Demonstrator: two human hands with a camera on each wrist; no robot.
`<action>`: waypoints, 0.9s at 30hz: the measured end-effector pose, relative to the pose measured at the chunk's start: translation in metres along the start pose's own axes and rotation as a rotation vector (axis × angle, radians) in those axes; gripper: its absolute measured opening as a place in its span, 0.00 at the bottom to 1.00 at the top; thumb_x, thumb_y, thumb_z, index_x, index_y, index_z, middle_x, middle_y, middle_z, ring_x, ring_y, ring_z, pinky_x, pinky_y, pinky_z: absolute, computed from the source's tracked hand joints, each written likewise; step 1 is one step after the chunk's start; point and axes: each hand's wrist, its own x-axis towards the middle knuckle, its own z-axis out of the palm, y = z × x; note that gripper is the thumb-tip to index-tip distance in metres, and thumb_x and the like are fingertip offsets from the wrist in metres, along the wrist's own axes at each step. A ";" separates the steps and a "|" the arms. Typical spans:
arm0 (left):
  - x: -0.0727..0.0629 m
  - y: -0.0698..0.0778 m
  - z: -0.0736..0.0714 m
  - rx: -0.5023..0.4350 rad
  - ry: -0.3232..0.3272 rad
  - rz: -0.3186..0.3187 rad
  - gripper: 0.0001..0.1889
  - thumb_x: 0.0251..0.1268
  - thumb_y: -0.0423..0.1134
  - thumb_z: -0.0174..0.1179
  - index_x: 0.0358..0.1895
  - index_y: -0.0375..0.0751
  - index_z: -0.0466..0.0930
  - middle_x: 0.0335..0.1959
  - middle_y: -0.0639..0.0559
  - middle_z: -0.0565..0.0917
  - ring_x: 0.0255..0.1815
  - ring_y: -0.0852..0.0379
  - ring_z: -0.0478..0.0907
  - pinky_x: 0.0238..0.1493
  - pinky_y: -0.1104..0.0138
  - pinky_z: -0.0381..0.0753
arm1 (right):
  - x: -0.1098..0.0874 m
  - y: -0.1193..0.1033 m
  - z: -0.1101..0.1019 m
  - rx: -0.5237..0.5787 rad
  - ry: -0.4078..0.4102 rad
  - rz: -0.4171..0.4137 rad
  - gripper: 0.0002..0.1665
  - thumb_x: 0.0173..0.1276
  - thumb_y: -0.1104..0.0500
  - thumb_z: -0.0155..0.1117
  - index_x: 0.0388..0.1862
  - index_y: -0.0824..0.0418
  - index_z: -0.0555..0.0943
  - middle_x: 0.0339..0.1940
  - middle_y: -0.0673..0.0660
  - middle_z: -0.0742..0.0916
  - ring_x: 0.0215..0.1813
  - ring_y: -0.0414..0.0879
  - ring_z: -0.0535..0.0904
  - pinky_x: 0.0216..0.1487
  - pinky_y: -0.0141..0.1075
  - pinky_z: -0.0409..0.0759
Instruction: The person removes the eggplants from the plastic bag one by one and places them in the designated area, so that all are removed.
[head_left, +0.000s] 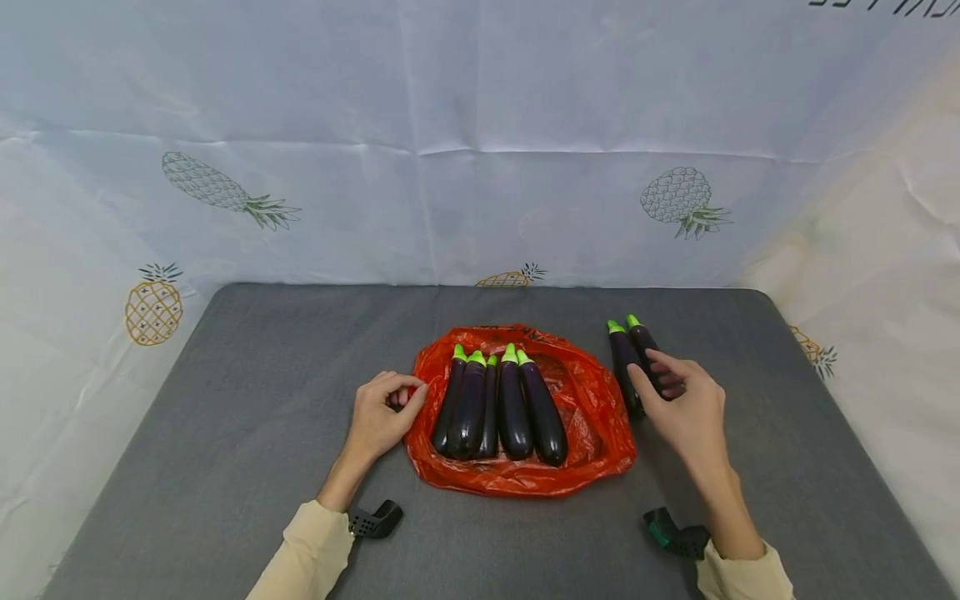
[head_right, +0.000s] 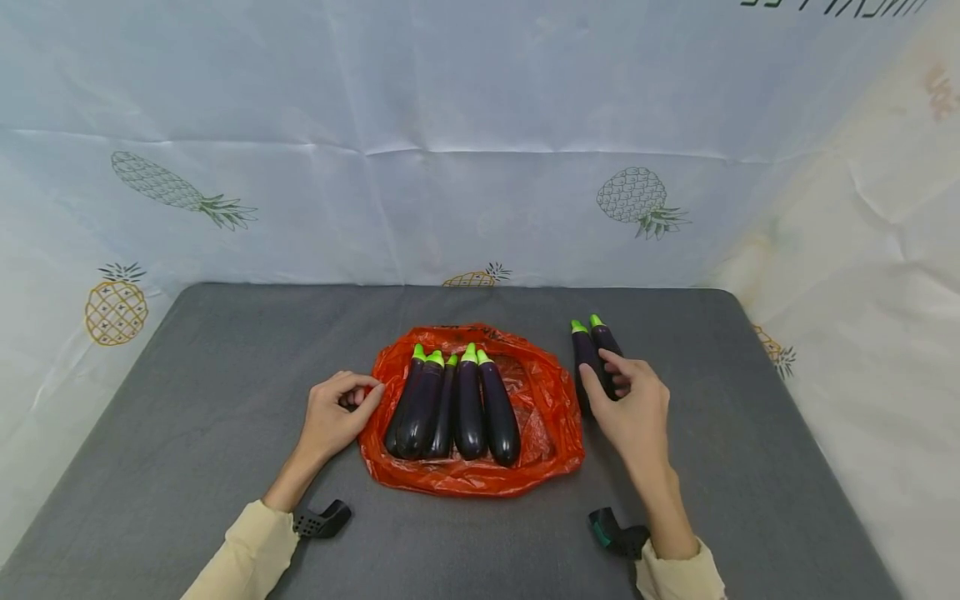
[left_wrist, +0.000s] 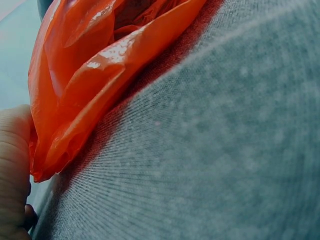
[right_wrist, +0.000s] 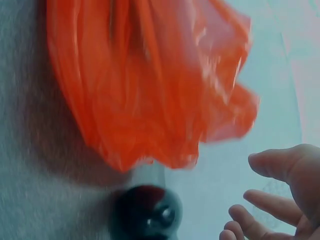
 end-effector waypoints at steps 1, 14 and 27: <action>0.000 0.000 0.000 -0.002 -0.001 0.001 0.08 0.55 0.27 0.72 0.28 0.46 0.86 0.17 0.57 0.72 0.20 0.63 0.65 0.26 0.75 0.63 | -0.001 -0.002 0.001 0.008 -0.007 -0.004 0.21 0.67 0.58 0.72 0.57 0.66 0.86 0.44 0.67 0.88 0.40 0.58 0.82 0.39 0.10 0.66; 0.001 0.000 0.000 0.013 -0.004 -0.003 0.08 0.55 0.26 0.72 0.28 0.44 0.86 0.17 0.57 0.71 0.20 0.64 0.65 0.26 0.75 0.63 | -0.012 -0.023 0.019 0.140 -0.061 -0.056 0.21 0.64 0.60 0.75 0.55 0.64 0.87 0.41 0.62 0.88 0.36 0.33 0.78 0.39 0.15 0.75; 0.000 -0.001 -0.001 0.011 -0.010 -0.010 0.08 0.55 0.26 0.72 0.28 0.44 0.86 0.17 0.57 0.71 0.20 0.64 0.65 0.26 0.75 0.63 | -0.024 -0.052 0.039 0.224 -0.172 -0.051 0.23 0.61 0.56 0.78 0.55 0.61 0.87 0.41 0.58 0.88 0.34 0.38 0.80 0.40 0.28 0.82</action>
